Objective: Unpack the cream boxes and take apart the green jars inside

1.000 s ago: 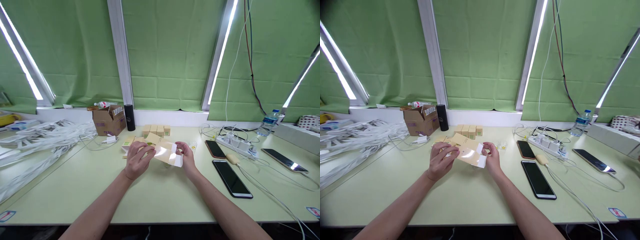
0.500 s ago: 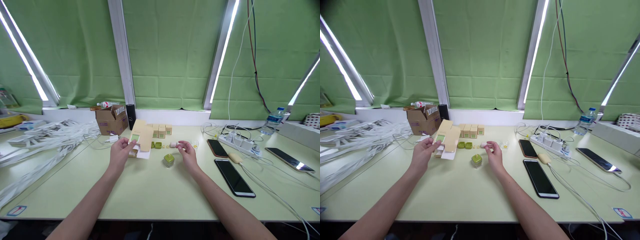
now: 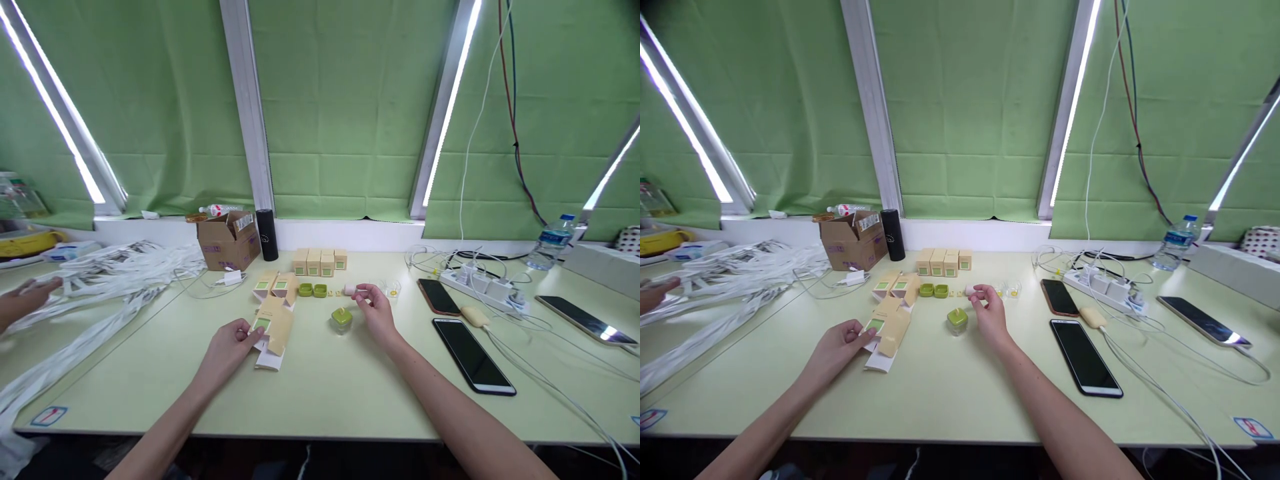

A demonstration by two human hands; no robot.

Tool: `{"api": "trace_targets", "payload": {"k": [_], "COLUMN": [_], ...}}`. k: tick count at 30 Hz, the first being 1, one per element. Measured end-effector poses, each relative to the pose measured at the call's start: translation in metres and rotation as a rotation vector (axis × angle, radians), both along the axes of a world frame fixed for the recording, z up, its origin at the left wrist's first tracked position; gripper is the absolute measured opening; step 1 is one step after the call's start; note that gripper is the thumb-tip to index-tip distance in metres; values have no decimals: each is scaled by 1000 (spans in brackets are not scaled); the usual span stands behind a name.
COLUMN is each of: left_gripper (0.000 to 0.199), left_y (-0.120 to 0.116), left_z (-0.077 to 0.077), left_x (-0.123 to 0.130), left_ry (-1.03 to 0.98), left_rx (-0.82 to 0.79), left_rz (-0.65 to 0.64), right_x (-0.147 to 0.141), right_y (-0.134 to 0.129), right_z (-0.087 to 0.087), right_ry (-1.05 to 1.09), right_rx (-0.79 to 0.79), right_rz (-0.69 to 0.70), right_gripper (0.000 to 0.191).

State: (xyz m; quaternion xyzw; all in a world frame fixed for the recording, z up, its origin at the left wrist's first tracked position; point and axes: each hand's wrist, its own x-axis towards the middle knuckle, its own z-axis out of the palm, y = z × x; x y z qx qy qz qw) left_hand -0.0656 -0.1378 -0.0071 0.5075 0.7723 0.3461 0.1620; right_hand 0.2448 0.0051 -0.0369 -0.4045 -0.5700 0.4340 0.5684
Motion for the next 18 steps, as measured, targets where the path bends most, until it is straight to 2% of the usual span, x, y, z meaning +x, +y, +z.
{"api": "trace_targets", "payload": {"k": [4,14,16,18], "left_gripper": [49,49,49,45], "left_y": [0,-7,-8,-8], "left_z": [1,9,13,20], "left_x": [4,4,2,4], "left_ry": [93,396,469,534], "left_rx": [-32,-21,23,137], "left_rz": [-51,-45,-21,38], "right_x": [-1,0,-1,-2], "right_y": [2,1,1,1], "right_z": [-2,-2,-2,-3], "right_ry": [-20,-44,-53,-70], "right_rx": [-4,20,21,23], "right_rz": [19,20,15,7], "right_gripper": [41,39,37,36]}}
